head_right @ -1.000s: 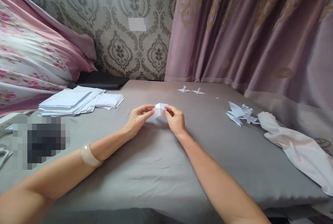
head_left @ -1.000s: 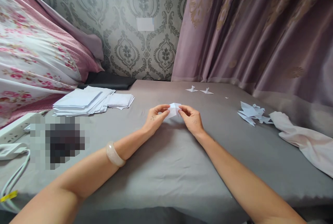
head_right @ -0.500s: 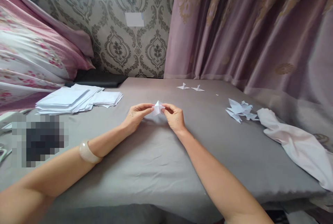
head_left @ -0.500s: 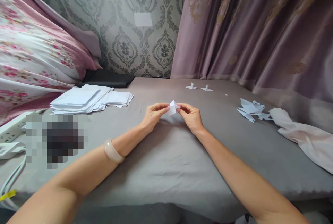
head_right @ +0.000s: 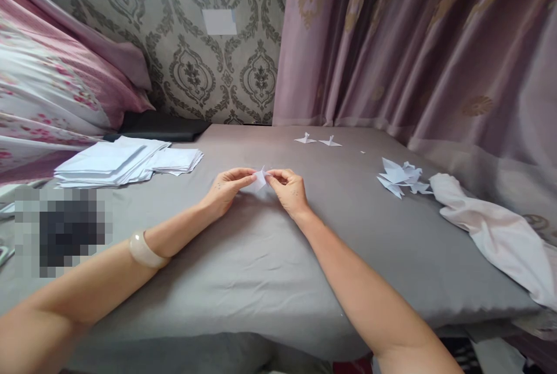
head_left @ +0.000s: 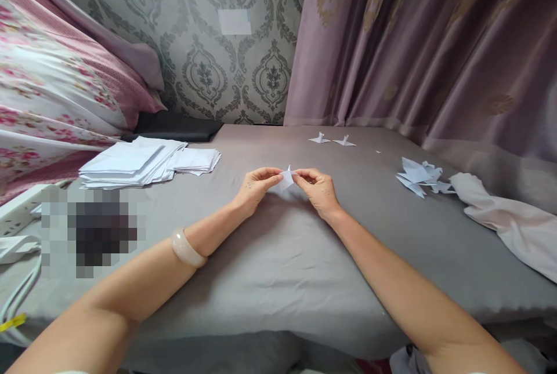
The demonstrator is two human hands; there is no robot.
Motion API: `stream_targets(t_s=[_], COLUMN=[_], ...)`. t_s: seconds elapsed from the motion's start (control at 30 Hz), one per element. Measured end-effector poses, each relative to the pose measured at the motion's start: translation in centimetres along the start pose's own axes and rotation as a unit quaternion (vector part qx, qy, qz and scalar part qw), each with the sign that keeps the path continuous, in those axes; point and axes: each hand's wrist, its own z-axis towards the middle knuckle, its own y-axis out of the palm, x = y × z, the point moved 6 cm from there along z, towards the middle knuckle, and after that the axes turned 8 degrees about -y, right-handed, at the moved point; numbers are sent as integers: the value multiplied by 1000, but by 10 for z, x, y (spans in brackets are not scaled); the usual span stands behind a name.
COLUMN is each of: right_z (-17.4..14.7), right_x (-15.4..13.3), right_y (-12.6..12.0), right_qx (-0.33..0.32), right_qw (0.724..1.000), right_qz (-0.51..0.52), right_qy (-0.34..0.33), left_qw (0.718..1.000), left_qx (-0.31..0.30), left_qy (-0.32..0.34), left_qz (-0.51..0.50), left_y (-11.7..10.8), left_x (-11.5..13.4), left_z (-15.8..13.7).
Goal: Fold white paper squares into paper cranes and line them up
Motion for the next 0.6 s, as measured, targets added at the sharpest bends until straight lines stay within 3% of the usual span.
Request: stream_targets(t_s=[0.27, 0.6], right_z=[-1, -4], right_x=[-12, -11], right_y=[2, 10], right_qx=[-15, -59], right_qw=[998, 998], right_qz=[-40, 26], right_qy=[-49, -10], left_qw=[1000, 998], left_qx=[-3, -21], left_qy=[10, 22], left_qz=[25, 62], left_y=[2, 6], left_x=[3, 8], left_z=[-2, -6])
